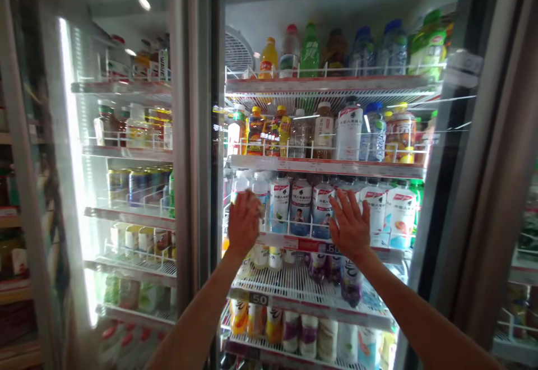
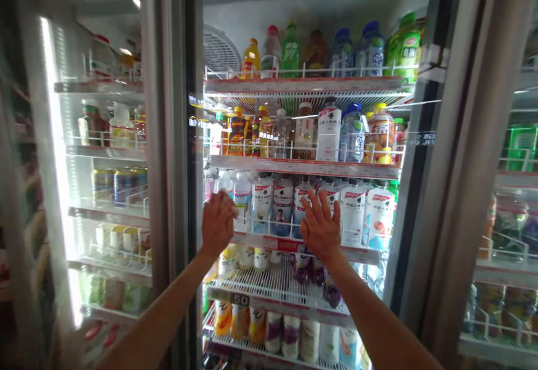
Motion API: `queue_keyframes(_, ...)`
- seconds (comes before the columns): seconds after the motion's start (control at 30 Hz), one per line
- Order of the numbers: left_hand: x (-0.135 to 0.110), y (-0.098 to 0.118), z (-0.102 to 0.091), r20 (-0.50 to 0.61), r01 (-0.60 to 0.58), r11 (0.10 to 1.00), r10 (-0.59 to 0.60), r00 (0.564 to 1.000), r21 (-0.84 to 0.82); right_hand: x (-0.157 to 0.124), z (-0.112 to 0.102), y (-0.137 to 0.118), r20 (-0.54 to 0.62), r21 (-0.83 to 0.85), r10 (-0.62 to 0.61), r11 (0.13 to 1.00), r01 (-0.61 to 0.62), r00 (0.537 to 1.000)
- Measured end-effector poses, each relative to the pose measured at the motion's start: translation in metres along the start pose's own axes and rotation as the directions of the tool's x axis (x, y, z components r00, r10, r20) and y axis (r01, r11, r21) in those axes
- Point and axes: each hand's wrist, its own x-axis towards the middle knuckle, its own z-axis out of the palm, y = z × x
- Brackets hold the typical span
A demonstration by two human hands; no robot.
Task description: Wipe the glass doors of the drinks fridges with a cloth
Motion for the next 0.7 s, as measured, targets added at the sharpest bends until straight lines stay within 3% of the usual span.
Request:
queue_keyframes(0.07,0.012,-0.015,0.000,-0.097,0.144,0.989,-0.142,0.985,0.017,0.000,0.001,-0.001,-0.003,-0.009,0.008,1.000,-0.008,1.000)
queue_keyframes(0.13,0.019,-0.007,0.007,-0.115,0.167,0.986,-0.165,0.980,0.006,0.001,0.001,-0.001,-0.002,-0.012,0.014,1.000,-0.014,1.000)
queue_keyframes(0.27,0.023,0.043,0.024,0.005,-0.087,0.995,0.087,0.996,-0.058,0.000,0.001,0.000,-0.006,0.010,0.004,1.000,-0.004,1.000)
queue_keyframes(0.37,0.029,0.044,0.026,0.070,-0.171,0.980,0.179,0.981,-0.098,-0.001,0.000,0.001,-0.016,0.024,-0.001,1.000,0.002,1.000)
queue_keyframes(0.47,0.040,0.010,0.018,-0.039,0.035,0.999,-0.036,0.999,-0.022,-0.001,0.001,0.000,-0.018,0.018,0.009,1.000,-0.008,1.000)
queue_keyframes(0.57,0.050,-0.006,0.017,-0.147,0.253,0.967,-0.245,0.958,0.039,-0.001,0.002,-0.001,-0.025,0.011,0.022,1.000,-0.021,0.999)
queue_keyframes(0.63,0.052,0.009,0.022,-0.091,0.168,0.985,-0.165,0.982,0.029,-0.001,0.002,-0.001,-0.022,0.010,0.024,1.000,-0.024,0.999)
queue_keyframes(0.7,0.053,0.033,0.029,0.001,-0.052,0.998,0.053,0.999,-0.018,-0.001,0.001,0.000,-0.009,0.013,0.021,1.000,-0.021,1.000)
